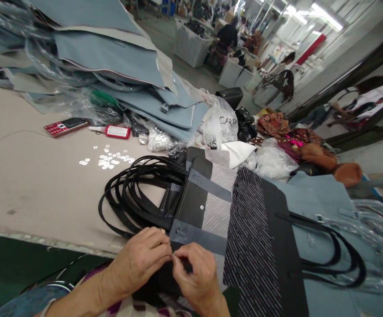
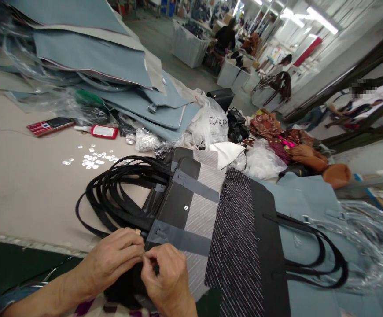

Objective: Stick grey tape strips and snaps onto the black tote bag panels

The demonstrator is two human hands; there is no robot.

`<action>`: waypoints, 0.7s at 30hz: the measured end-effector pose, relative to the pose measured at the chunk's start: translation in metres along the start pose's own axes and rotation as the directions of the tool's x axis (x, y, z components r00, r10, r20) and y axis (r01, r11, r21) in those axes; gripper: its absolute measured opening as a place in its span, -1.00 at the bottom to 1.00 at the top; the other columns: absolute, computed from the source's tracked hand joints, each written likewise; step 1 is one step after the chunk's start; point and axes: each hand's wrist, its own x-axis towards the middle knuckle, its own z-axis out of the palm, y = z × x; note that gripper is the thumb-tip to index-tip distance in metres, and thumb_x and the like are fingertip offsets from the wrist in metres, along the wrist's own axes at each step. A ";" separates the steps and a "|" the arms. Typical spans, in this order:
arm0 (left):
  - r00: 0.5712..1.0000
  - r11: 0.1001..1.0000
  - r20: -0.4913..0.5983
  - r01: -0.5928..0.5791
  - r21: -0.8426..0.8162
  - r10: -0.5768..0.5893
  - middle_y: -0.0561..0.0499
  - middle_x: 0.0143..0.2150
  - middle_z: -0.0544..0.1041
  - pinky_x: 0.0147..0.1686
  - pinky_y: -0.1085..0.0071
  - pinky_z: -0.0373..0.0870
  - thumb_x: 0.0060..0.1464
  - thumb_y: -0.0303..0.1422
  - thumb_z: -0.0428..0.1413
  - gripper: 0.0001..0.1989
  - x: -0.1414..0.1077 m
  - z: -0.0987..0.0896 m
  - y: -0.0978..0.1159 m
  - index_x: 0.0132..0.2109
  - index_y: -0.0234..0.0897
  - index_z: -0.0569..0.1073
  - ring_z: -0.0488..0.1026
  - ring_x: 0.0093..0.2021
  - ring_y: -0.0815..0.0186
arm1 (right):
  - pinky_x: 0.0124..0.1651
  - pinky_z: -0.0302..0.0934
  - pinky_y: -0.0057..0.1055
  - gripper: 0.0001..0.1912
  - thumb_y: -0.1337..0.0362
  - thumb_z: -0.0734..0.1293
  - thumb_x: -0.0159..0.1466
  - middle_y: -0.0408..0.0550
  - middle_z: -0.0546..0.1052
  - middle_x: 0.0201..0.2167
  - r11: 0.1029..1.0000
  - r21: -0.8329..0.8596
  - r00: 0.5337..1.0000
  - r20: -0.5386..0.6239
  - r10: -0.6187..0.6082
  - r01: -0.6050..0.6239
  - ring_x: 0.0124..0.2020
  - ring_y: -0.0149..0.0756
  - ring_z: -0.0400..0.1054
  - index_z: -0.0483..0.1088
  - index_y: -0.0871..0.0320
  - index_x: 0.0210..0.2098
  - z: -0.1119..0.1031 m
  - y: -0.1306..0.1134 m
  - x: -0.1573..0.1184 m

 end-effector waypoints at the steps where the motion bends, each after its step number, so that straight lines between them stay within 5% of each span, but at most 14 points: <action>1: 1.000 1.000 0.005 -0.006 -0.005 0.007 0.00 -0.31 0.44 -0.25 0.33 0.23 0.31 -0.50 -0.05 -0.82 0.002 0.000 -0.001 -0.27 -0.28 0.39 0.32 -0.28 0.27 | -0.45 0.15 -0.46 -0.85 0.47 0.27 0.21 -0.18 0.45 -0.59 1.000 -0.005 1.000 -0.022 0.021 -0.021 -0.57 -0.41 0.33 0.40 0.15 -0.44 0.003 0.000 0.001; 4: 1.000 0.998 -0.019 0.007 -0.058 -0.008 0.03 -0.41 0.40 -0.32 0.35 0.19 0.28 -0.55 -0.05 -0.81 0.006 -0.002 0.001 -0.31 -0.28 0.35 0.29 -0.36 0.30 | -0.43 0.20 -0.49 -0.88 0.41 0.31 0.16 -0.18 0.46 -0.59 0.954 0.093 0.953 -0.078 0.294 -0.286 -0.57 -0.42 0.34 0.44 0.15 -0.48 0.013 0.013 0.005; 5: 1.000 0.996 -0.026 0.004 -0.092 -0.007 0.04 -0.40 0.41 -0.32 0.35 0.20 0.27 -0.56 -0.05 -0.81 0.006 -0.003 0.002 -0.30 -0.28 0.35 0.30 -0.36 0.30 | -0.43 0.22 -0.48 -0.91 0.35 0.35 0.15 -0.17 0.46 -0.59 0.879 0.182 0.883 -0.087 0.461 -0.441 -0.56 -0.41 0.34 0.46 0.16 -0.49 0.014 0.024 0.007; 7: 1.000 0.983 -0.001 0.013 -0.182 -0.014 0.06 -0.37 0.45 -0.28 0.38 0.22 0.28 -0.54 -0.04 -0.83 0.004 -0.003 0.002 -0.26 -0.25 0.37 0.35 -0.33 0.33 | -0.45 0.26 -0.46 -0.81 0.16 0.42 0.09 -0.15 0.46 -0.62 0.637 0.366 0.665 -0.062 0.744 -0.678 -0.57 -0.38 0.34 0.48 0.18 -0.49 0.015 0.056 0.013; 9: 0.990 0.947 0.065 0.141 -0.289 -0.128 0.10 -0.36 0.47 -0.28 0.45 0.26 0.32 -0.46 -0.04 -0.83 -0.002 -0.001 -0.003 -0.23 -0.21 0.41 0.40 -0.33 0.38 | -0.52 0.27 -0.45 -0.64 0.00 0.44 0.02 -0.14 0.45 -0.64 0.450 0.479 0.506 -0.013 0.862 -0.754 -0.61 -0.38 0.32 0.48 0.21 -0.45 0.013 0.092 0.019; 13: 0.841 0.750 0.249 0.541 -0.381 -0.480 0.12 -0.42 0.42 -0.35 0.54 0.26 0.33 -0.19 -0.07 -0.69 -0.018 0.005 -0.021 -0.33 -0.21 0.41 0.40 -0.39 0.42 | -0.61 0.20 -0.53 -0.53 -0.09 0.46 -0.07 -0.10 0.48 -0.60 0.367 0.508 0.459 0.063 0.886 -0.779 -0.62 -0.43 0.31 0.47 0.23 -0.45 0.009 0.141 0.029; 16: 0.742 0.656 0.336 0.670 -0.347 -0.580 0.10 -0.40 0.41 -0.30 0.51 0.28 0.31 -0.06 -0.10 -0.60 -0.025 0.002 -0.030 -0.33 -0.22 0.40 0.39 -0.35 0.37 | -0.70 0.05 -0.59 -0.56 -0.04 0.48 -0.08 -0.16 0.43 -0.68 0.339 0.462 0.434 0.114 0.894 -0.819 -0.73 -0.53 0.19 0.47 0.25 -0.47 0.014 0.150 0.033; 21: 0.729 0.637 0.352 0.684 -0.356 -0.587 0.07 -0.37 0.45 -0.26 0.53 0.30 0.28 -0.03 -0.08 -0.58 -0.036 -0.005 -0.037 -0.32 -0.21 0.45 0.42 -0.32 0.35 | -0.74 0.01 -0.61 -0.64 0.03 0.47 0.01 -0.29 0.35 -0.74 0.345 0.339 0.409 0.139 0.902 -0.875 -0.78 -0.55 0.14 0.41 0.22 -0.46 0.026 0.157 0.036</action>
